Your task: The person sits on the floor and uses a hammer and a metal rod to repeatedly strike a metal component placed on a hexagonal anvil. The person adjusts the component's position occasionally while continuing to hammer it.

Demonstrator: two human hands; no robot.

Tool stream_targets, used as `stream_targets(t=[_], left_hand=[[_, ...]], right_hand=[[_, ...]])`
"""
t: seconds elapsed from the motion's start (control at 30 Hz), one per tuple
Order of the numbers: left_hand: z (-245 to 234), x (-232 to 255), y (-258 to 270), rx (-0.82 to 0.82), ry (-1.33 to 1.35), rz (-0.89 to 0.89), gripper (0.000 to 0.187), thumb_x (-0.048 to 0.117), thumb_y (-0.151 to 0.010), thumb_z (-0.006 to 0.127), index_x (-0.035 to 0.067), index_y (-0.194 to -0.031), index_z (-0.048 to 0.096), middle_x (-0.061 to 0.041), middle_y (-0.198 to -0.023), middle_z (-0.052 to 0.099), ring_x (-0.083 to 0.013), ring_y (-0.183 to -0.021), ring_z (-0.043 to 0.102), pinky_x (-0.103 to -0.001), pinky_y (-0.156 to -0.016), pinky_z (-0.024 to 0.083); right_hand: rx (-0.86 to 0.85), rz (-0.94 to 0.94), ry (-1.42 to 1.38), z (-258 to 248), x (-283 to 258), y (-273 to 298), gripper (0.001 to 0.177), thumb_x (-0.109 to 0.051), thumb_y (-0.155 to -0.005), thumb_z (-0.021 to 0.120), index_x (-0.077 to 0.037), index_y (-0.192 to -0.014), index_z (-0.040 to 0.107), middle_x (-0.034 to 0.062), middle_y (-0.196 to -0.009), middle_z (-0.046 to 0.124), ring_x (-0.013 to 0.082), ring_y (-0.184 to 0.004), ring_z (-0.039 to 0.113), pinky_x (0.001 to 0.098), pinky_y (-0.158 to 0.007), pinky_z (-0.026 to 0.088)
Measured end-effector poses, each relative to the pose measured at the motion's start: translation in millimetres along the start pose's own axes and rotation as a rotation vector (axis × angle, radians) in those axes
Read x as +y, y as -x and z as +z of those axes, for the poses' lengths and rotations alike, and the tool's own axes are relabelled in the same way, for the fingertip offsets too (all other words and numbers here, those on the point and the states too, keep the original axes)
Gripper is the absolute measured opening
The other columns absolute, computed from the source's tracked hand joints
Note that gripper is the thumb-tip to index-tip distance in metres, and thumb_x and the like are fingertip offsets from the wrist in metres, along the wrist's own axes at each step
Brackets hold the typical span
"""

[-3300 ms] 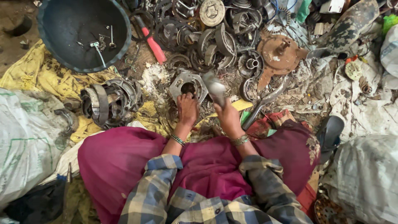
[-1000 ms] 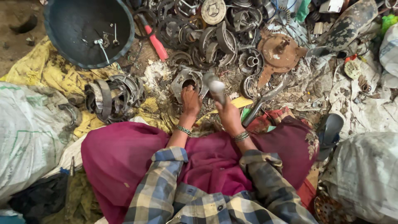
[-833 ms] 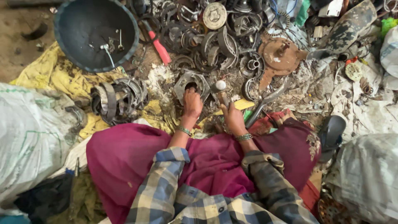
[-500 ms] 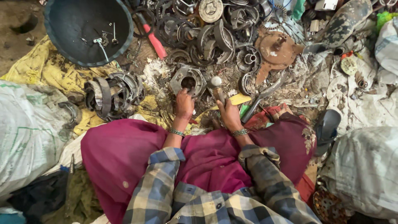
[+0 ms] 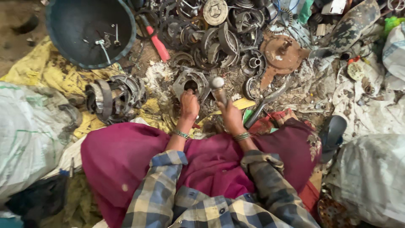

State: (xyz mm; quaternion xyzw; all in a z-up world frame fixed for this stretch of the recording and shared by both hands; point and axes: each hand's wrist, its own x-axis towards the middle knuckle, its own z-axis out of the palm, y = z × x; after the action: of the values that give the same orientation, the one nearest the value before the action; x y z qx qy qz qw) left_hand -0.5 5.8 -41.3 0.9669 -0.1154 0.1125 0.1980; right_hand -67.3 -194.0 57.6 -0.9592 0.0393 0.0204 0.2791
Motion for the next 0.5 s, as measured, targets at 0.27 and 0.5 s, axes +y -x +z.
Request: stream_targets(t=[0.27, 0.5], left_hand=[[-5.8, 10.8, -0.6, 0.029, 0.092, -0.018, 0.02, 0.021, -0.074, 0.08, 0.002, -0.074, 0.077, -0.018, -0.098, 0.066, -0.0356, -0.101, 0.06, -0.048, -0.09, 0.046], [-21.1, 16.9, -5.8, 0.03, 0.071, -0.034, 0.023, 0.023, -0.076, 0.08, 0.002, -0.084, 0.079, -0.017, -0.104, 0.065, -0.0347, -0.105, 0.059, -0.049, -0.091, 0.044]], right_hand=[[0.338, -0.18, -0.364, -28.6, 3.7, 13.4, 0.03, -0.03, -0.107, 0.054, 0.0, -0.107, 0.056, 0.0131, -0.072, 0.07, 0.0278, -0.063, 0.07, 0.0409, -0.058, 0.054], [0.095, -0.09, 0.039, 3.2, 3.2, 4.4, 0.04, -0.039, -0.105, 0.061, 0.001, -0.108, 0.056, 0.0226, -0.072, 0.068, 0.0432, -0.069, 0.066, 0.0508, -0.06, 0.05]])
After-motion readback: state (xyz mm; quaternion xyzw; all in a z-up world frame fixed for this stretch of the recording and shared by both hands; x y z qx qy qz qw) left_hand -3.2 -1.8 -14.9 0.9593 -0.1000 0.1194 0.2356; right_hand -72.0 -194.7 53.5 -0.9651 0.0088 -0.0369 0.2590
